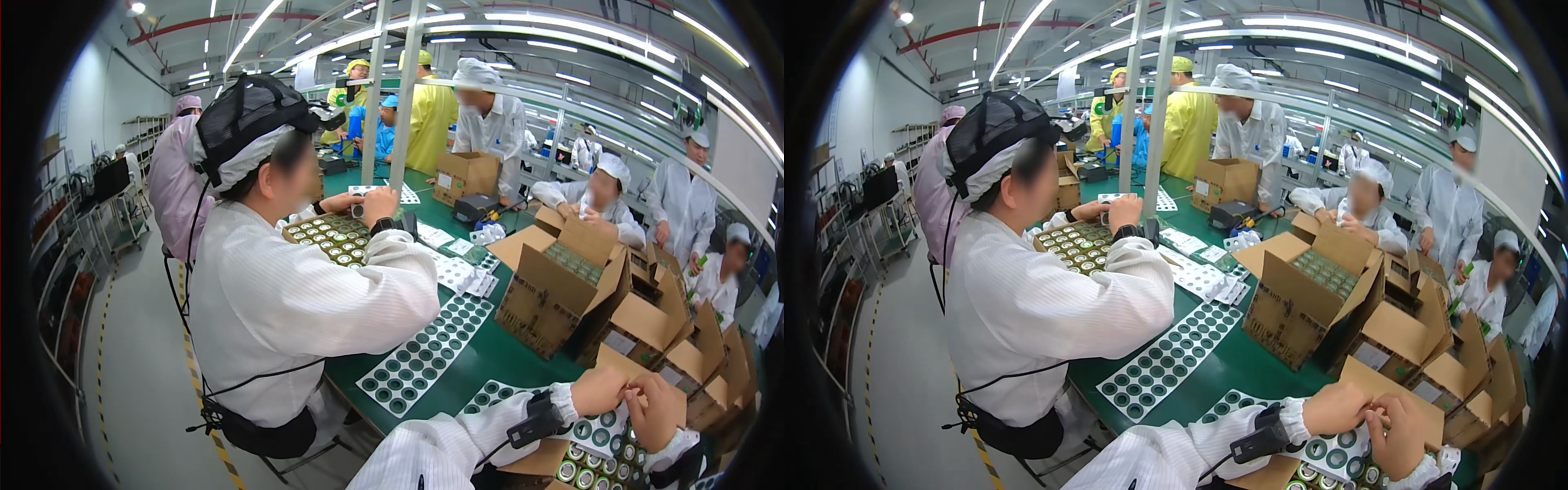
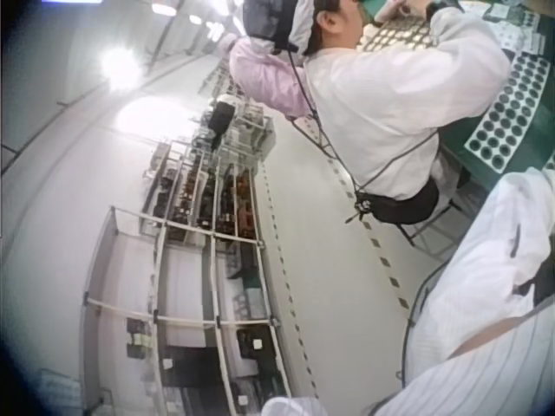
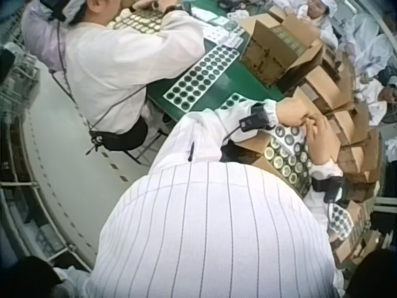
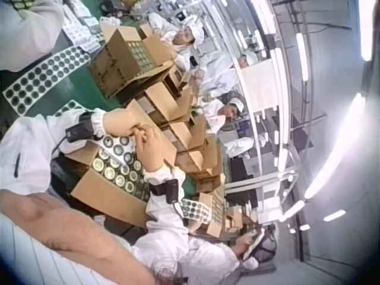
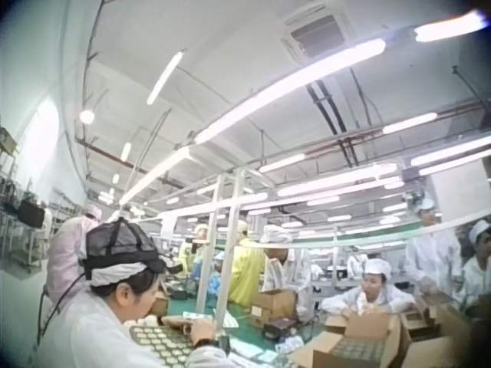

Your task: Applying circular green stickers to the top of cylindrical battery cells in a factory setting.

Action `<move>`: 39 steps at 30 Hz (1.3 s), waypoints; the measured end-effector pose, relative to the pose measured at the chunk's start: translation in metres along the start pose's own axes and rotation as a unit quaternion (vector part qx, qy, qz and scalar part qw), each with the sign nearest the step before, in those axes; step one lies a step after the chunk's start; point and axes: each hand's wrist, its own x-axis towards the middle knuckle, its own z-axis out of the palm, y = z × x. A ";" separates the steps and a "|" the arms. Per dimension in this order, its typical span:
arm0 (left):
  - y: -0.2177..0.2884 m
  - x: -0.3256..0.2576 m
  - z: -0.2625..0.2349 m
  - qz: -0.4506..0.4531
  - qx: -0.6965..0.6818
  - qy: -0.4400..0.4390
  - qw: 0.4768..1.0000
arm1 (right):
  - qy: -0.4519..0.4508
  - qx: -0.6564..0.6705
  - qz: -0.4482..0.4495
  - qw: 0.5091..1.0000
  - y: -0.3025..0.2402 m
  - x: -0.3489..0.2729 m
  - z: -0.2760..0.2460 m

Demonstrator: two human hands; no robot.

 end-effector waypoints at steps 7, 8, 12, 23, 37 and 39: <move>0.007 0.004 -0.017 -0.034 0.058 0.048 0.997 | -0.055 0.194 0.109 0.973 0.022 -0.018 0.020; 0.006 0.003 -0.022 -0.049 0.070 0.039 0.996 | -0.072 0.270 0.162 0.946 0.026 -0.018 0.023; 0.009 0.003 -0.039 -0.062 0.145 0.076 0.984 | -0.066 0.335 0.162 0.926 0.036 -0.013 0.028; 0.026 0.007 -0.044 -0.059 0.241 0.236 0.940 | -0.048 0.292 0.039 0.954 0.047 -0.020 0.023; 0.034 0.000 -0.048 0.032 0.215 0.232 0.948 | -0.032 0.280 0.010 0.959 0.040 -0.016 0.017; 0.035 -0.002 -0.051 0.020 0.211 0.222 0.952 | -0.037 0.299 0.031 0.953 0.038 -0.014 0.016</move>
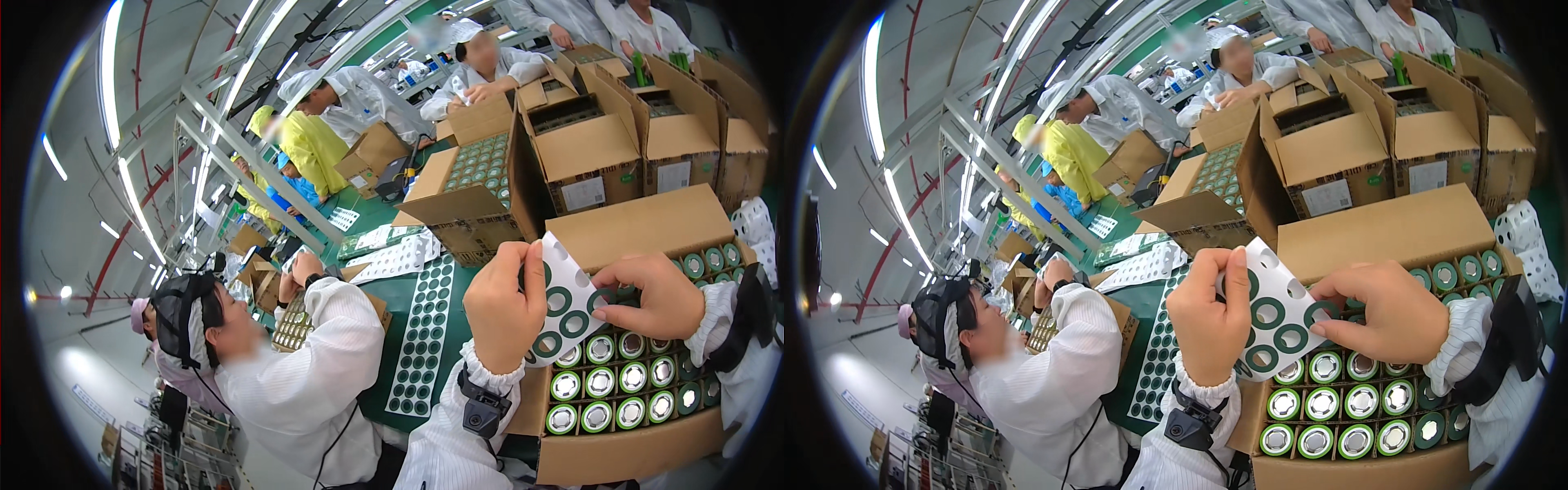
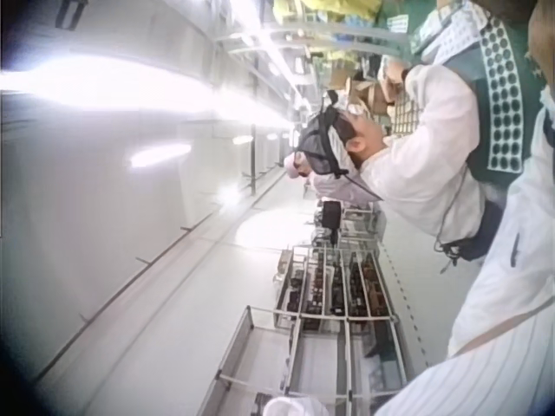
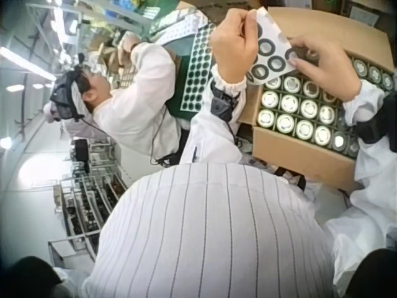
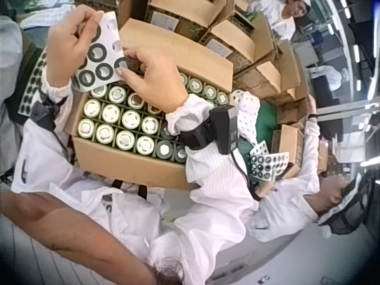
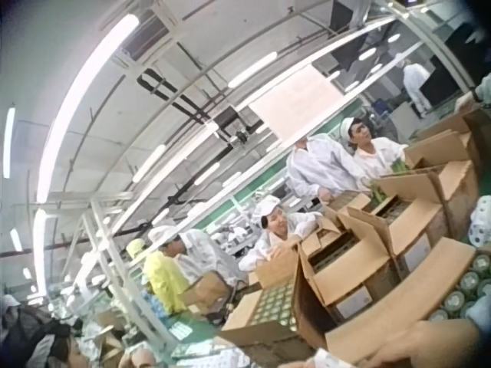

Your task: Applying circular green stickers to the top of cylindrical battery cells in a factory setting.

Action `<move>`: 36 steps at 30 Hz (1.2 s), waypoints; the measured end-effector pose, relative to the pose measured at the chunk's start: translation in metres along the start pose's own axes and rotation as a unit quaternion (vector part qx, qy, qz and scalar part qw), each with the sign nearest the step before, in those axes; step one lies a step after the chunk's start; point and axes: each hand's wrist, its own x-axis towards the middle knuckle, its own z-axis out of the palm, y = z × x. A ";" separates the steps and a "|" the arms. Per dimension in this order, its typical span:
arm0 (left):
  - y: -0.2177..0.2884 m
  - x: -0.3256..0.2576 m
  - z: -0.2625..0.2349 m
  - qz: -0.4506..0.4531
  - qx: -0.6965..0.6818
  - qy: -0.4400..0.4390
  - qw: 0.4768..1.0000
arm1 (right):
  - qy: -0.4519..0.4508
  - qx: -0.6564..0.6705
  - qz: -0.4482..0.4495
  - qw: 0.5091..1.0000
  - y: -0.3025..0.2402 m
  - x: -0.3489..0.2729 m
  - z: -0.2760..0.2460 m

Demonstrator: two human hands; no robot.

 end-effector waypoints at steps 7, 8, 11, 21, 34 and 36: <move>-0.003 0.002 0.004 -0.010 -0.044 -0.020 0.999 | 0.002 0.016 0.032 0.999 0.003 -0.003 -0.003; -0.004 0.003 0.006 -0.009 -0.050 -0.017 0.999 | 0.004 0.014 0.037 0.999 0.002 -0.003 -0.004; -0.009 0.005 0.014 -0.021 -0.083 -0.016 0.996 | 0.010 0.066 0.124 0.990 -0.009 -0.001 -0.007; -0.018 0.007 0.025 -0.084 -0.155 -0.105 0.979 | 0.017 -0.025 0.068 0.997 0.003 -0.003 -0.010; -0.024 0.006 0.023 -0.079 -0.105 -0.076 0.988 | 0.212 -0.024 -0.123 0.969 -0.011 0.001 -0.008; -0.024 0.004 0.031 -0.071 -0.130 -0.097 0.984 | 0.230 -0.022 -0.006 0.973 0.010 -0.003 -0.009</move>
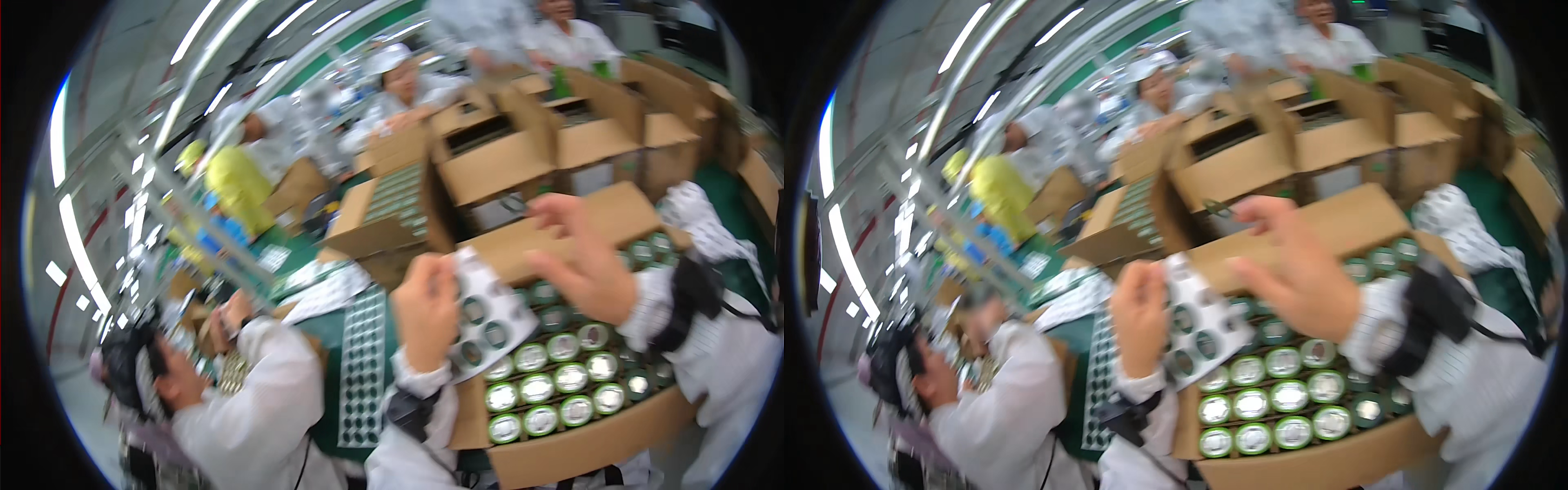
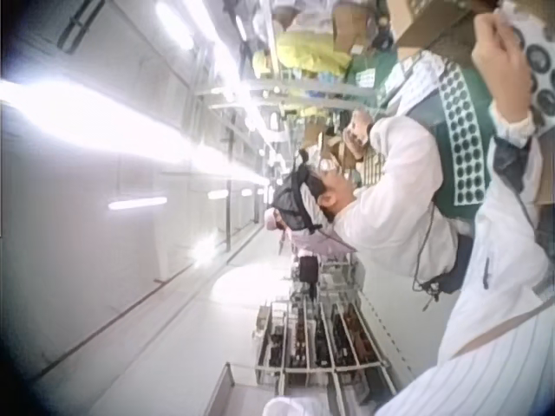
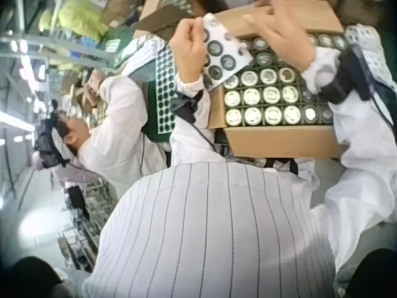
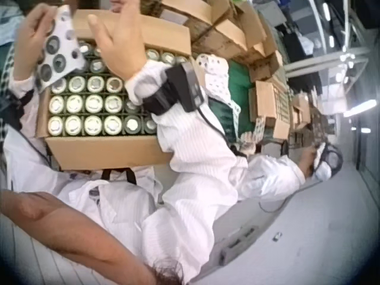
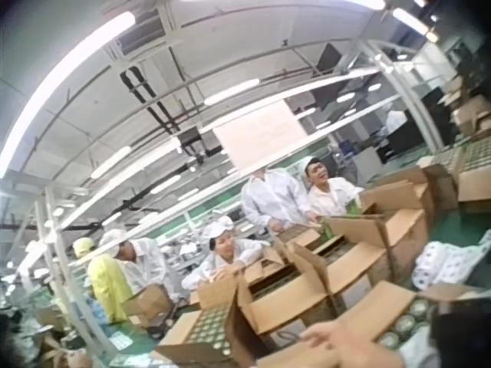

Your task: Applying circular green stickers to the top of cylindrical battery cells in a factory setting.

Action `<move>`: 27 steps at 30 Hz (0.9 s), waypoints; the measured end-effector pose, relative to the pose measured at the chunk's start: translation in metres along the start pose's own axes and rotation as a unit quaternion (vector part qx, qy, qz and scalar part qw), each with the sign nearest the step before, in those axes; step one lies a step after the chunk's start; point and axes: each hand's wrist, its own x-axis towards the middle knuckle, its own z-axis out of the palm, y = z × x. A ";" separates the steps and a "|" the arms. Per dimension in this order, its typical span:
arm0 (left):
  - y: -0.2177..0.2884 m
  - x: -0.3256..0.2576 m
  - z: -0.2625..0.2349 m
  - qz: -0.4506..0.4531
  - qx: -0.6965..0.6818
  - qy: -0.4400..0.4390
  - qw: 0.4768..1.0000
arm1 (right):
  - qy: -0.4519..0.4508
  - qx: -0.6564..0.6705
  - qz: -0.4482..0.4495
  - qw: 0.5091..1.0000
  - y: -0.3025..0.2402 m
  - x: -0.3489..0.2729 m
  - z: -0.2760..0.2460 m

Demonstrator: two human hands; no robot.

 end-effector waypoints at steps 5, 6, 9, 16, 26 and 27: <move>0.003 -0.006 -0.015 -0.011 -0.130 -0.031 0.991 | -0.065 -0.198 0.013 0.978 0.037 -0.014 0.028; 0.010 -0.007 -0.018 -0.032 -0.181 -0.048 0.982 | -0.069 -0.204 0.013 0.977 0.032 -0.015 0.028; 0.015 -0.010 -0.016 -0.095 -0.331 -0.086 0.935 | -0.095 -0.142 0.019 0.985 0.021 -0.015 0.023; 0.004 -0.010 0.008 -0.044 -0.118 -0.266 0.956 | -0.140 -0.092 0.043 0.985 0.006 -0.009 0.014; 0.003 -0.011 0.020 -0.010 -0.093 -0.278 0.956 | -0.080 -0.100 0.028 0.991 0.024 -0.015 0.030; 0.008 -0.010 0.019 0.004 -0.080 -0.261 0.962 | -0.082 -0.081 0.047 0.992 0.027 -0.016 0.034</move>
